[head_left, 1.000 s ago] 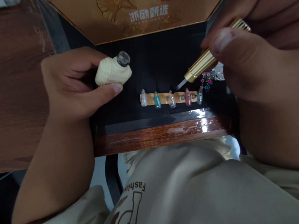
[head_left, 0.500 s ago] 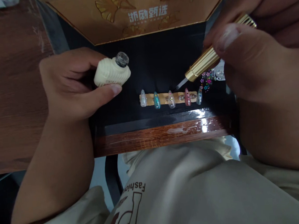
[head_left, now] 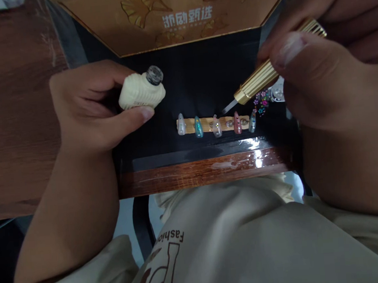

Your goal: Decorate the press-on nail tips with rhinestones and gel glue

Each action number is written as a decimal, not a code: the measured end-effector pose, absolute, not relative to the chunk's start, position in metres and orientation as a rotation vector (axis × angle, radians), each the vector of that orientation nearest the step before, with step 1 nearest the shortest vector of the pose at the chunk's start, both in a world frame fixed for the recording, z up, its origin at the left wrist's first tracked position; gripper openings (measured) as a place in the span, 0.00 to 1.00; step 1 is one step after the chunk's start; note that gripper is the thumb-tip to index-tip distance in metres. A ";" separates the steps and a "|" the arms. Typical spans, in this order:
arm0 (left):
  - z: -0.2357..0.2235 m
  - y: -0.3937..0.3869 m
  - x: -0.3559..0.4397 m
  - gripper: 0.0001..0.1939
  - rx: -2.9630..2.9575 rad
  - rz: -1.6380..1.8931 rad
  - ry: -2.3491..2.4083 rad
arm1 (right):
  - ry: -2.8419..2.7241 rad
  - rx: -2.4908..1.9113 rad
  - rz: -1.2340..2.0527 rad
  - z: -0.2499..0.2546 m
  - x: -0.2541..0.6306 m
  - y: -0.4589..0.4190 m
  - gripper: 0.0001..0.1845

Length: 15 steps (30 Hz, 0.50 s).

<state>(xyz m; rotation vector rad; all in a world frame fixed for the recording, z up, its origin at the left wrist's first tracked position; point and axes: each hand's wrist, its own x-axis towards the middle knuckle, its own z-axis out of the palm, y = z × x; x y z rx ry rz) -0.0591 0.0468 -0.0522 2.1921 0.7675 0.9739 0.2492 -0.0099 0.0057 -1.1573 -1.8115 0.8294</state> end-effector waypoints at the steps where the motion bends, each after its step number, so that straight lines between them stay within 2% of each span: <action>1: -0.052 0.047 -0.059 0.22 2.204 0.972 0.751 | -1.824 -1.162 0.812 0.006 0.250 -0.010 0.17; 6: -0.053 0.048 -0.060 0.23 2.208 0.969 0.732 | -1.877 -1.175 0.735 0.005 0.248 -0.012 0.11; 15: -0.055 0.049 -0.060 0.23 2.171 0.995 0.733 | -1.863 -1.181 0.744 0.004 0.247 -0.011 0.10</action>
